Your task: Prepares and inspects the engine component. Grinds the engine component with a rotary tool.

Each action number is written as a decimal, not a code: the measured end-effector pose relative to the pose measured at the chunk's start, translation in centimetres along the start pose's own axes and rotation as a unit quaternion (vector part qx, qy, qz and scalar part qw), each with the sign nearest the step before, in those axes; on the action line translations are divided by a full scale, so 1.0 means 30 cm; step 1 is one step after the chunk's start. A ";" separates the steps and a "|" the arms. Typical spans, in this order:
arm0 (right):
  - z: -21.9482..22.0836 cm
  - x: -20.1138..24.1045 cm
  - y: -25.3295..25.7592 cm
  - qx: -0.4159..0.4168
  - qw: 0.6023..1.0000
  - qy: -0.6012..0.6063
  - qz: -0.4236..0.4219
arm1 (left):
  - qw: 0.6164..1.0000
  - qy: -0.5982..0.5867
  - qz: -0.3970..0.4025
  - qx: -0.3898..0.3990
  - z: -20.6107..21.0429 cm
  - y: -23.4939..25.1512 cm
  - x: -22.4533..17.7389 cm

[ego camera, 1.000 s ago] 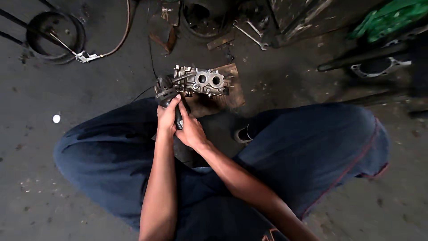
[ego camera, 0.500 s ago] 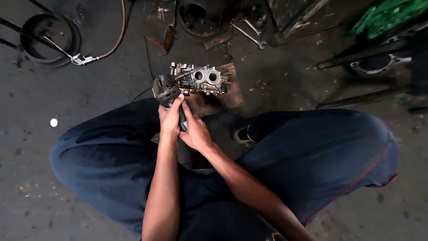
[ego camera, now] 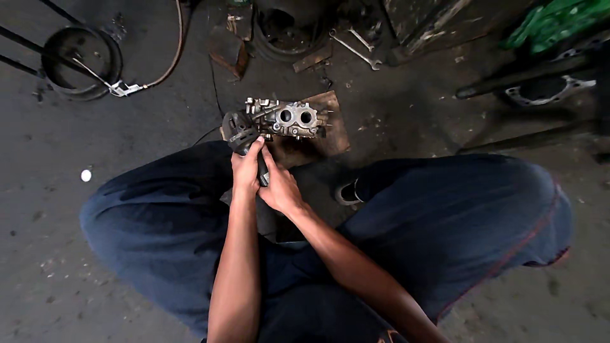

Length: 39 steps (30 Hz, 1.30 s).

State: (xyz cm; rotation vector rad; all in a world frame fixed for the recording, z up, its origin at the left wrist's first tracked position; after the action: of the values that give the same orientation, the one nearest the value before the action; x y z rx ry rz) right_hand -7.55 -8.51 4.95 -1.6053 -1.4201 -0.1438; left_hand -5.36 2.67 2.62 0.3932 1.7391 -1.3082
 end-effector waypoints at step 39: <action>-0.107 -0.280 -0.069 -0.014 0.996 -0.013 0.081 | 0.999 -0.005 -0.039 -0.002 0.214 -0.104 0.180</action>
State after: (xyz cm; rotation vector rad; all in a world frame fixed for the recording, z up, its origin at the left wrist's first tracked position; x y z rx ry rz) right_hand -10.38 -16.96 2.54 -1.7445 -1.3051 -0.0485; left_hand -7.52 -5.60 -0.05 0.3199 1.7637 -1.3590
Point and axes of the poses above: each hand's wrist, its own y-axis towards the middle knuckle, its own z-axis out of the palm, x = y × z, the point moved 10 cm from there along y, towards the middle knuckle, and after that the axes turned 3 degrees about -x, right-handed, at the moved point
